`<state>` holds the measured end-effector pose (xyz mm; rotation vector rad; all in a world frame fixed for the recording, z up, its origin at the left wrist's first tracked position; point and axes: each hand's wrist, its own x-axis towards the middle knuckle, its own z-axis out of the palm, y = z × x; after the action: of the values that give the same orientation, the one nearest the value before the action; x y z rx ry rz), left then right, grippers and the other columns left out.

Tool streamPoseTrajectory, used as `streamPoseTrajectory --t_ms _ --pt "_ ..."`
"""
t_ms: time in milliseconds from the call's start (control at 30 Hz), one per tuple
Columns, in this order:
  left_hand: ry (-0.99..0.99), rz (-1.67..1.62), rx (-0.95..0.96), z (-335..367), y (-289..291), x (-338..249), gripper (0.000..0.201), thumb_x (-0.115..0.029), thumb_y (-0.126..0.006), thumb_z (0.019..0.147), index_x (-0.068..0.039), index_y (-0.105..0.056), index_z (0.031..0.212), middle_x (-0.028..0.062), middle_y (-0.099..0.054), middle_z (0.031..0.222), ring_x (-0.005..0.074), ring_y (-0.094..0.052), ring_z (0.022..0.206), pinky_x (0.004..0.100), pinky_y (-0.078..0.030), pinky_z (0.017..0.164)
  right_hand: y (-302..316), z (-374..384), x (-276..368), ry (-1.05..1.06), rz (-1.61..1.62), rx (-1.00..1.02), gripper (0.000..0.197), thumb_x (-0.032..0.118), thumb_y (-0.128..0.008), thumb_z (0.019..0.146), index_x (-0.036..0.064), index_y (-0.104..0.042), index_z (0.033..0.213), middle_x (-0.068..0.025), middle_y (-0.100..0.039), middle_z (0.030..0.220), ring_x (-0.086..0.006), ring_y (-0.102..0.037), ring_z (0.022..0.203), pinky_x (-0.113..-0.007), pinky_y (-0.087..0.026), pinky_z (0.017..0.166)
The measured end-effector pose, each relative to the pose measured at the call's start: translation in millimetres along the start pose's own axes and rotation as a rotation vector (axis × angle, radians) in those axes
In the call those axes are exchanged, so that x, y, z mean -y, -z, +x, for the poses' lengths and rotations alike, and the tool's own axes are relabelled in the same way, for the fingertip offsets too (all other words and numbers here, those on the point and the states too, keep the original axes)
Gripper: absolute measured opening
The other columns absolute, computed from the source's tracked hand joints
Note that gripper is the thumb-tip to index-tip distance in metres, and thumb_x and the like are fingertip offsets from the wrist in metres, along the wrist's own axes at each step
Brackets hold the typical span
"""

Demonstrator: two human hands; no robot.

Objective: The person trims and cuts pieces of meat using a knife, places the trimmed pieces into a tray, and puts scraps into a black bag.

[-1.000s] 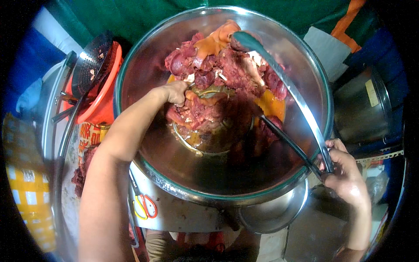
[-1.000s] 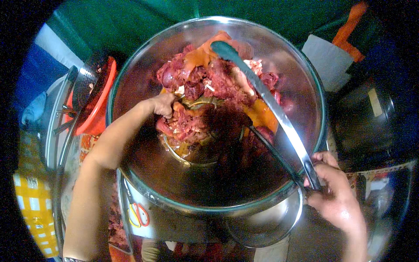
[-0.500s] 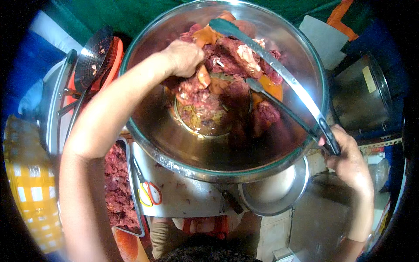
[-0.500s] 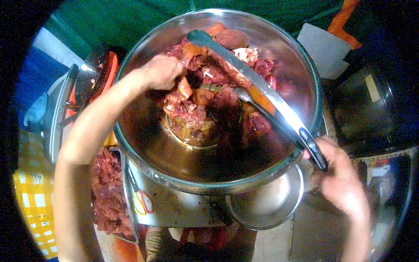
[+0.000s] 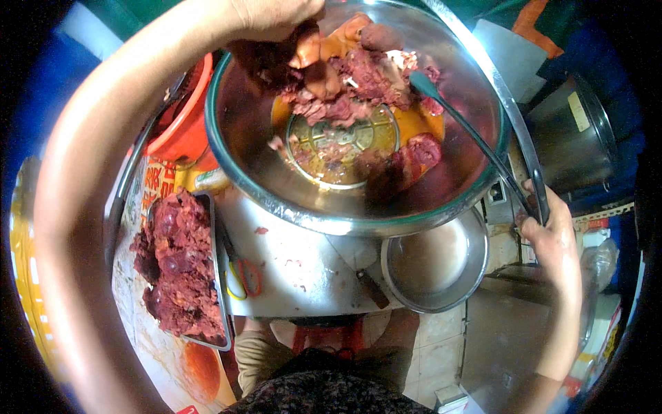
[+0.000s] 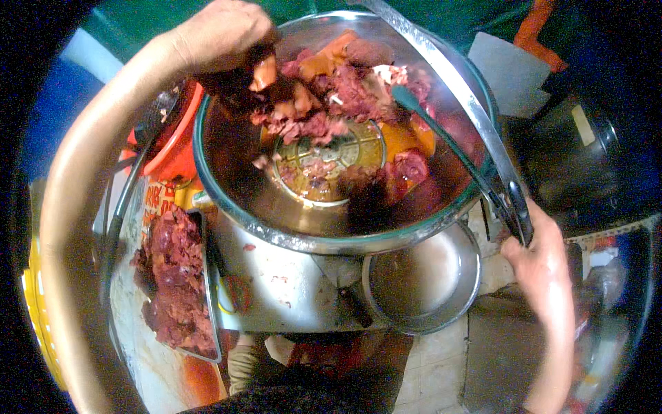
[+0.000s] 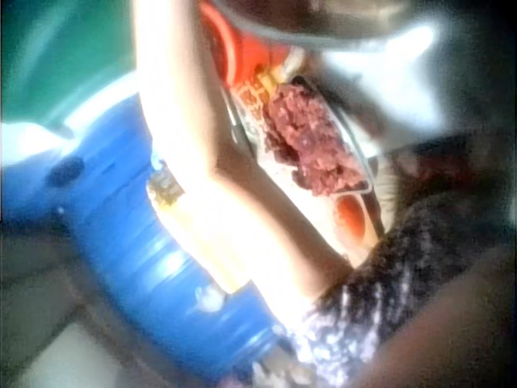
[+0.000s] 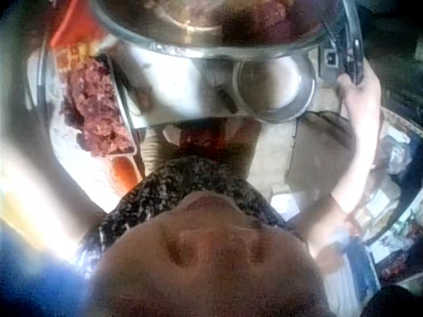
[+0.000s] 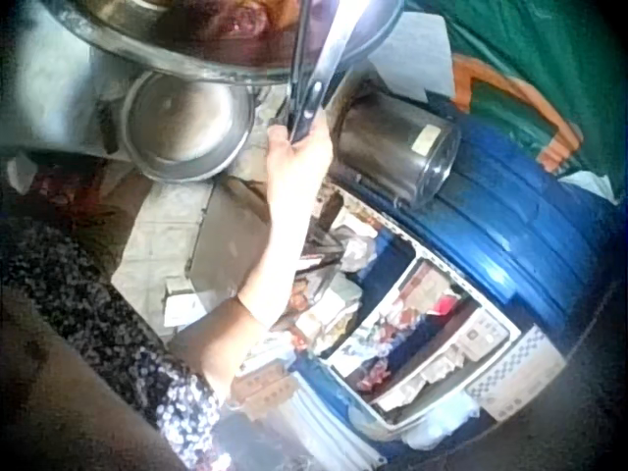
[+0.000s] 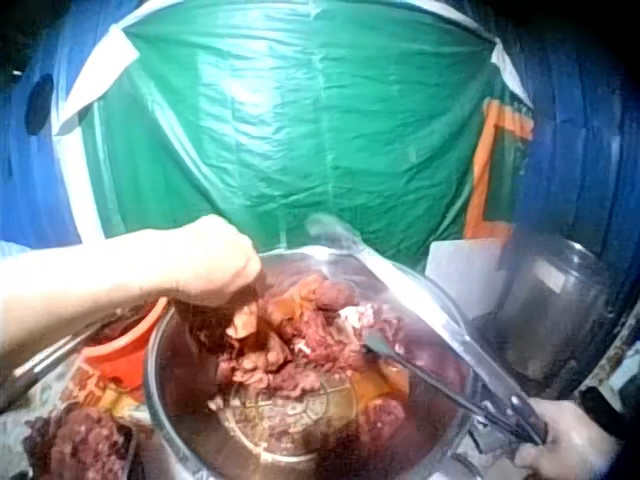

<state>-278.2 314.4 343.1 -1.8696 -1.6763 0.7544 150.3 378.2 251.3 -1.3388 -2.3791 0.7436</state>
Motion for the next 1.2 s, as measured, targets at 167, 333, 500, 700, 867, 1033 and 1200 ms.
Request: streamPoseTrajectory --t_ms 167,333,500,700,867,1033,1200 --pt "0.045 -0.038 -0.053 -22 -10 -18 0.013 -0.013 -0.06 0.071 -0.002 -0.068 0.073 0.0192 -0.067 0.072 0.0355 -0.069 0.068 0.0444 -0.055 0.062 -32 2 -20 -0.051 0.162 -0.01 0.046 0.0 -0.055 0.085 0.0044 -0.055 0.13 0.0011 -0.054 0.077 -0.0044 -0.045 0.055 -0.02 -0.035 0.048" --pt "-0.082 -0.02 -0.302 -52 -28 -34 0.01 -0.015 -0.061 0.072 -0.009 -0.067 0.075 0.0125 -0.067 0.074 0.0332 -0.067 0.069 0.0434 -0.055 0.06 -63 -18 -12 0.019 0.192 0.015 0.041 0.001 -0.056 0.085 0.0019 -0.057 0.126 0.001 -0.056 0.08 -0.0037 -0.044 0.054 -0.02 -0.034 0.047" --pt "0.039 0.168 -0.328 -87 -13 -67 0.014 -0.021 -0.059 0.077 -0.013 -0.069 0.074 0.0084 -0.067 0.076 0.0287 -0.068 0.07 0.0426 -0.053 0.058 -75 -52 -12 0.171 0.231 -0.029 0.041 -0.009 -0.055 0.08 0.0008 -0.061 0.119 0.0003 -0.06 0.079 -0.0052 -0.048 0.059 -0.022 -0.038 0.051" --pt "0.145 0.336 -0.373 -120 1 -90 0.013 -0.016 -0.06 0.081 -0.007 -0.068 0.075 0.0104 -0.068 0.091 0.027 -0.07 0.086 0.0406 -0.056 0.07 -67 -133 -4 0.228 0.32 -0.072 0.036 -0.005 -0.054 0.076 0.0011 -0.062 0.11 -0.0019 -0.056 0.077 -0.0091 -0.051 0.057 -0.023 -0.039 0.051" --pt "0.28 0.249 -0.333 -127 28 -95 0.015 -0.018 -0.059 0.085 -0.012 -0.072 0.078 0.0077 -0.07 0.089 0.0267 -0.071 0.086 0.0408 -0.057 0.068 -46 -168 -17 0.274 0.306 -0.106 0.033 -0.005 -0.056 0.072 -0.0026 -0.061 0.105 -0.0054 -0.058 0.079 -0.0117 -0.053 0.065 -0.026 -0.04 0.06" --pt "0.419 0.178 -0.273 -142 41 -68 0.016 -0.017 -0.057 0.084 -0.012 -0.072 0.082 0.0108 -0.072 0.083 0.0281 -0.073 0.082 0.0428 -0.058 0.066 -38 -161 -23 0.295 0.159 -0.19 0.036 -0.002 -0.06 0.069 -0.0038 -0.062 0.105 -0.016 -0.064 0.086 -0.0269 -0.064 0.082 -0.033 -0.049 0.081" --pt "0.551 0.135 -0.127 -206 95 -58 0.019 -0.019 -0.064 0.071 -0.007 -0.074 0.08 0.0158 -0.072 0.084 0.0335 -0.071 0.08 0.0444 -0.057 0.065 -54 -101 0 0.199 -0.29 -0.197 0.032 0.023 -0.077 0.08 -0.0013 -0.068 0.1 -0.0204 -0.069 0.09 -0.0316 -0.069 0.086 -0.043 -0.052 0.083"
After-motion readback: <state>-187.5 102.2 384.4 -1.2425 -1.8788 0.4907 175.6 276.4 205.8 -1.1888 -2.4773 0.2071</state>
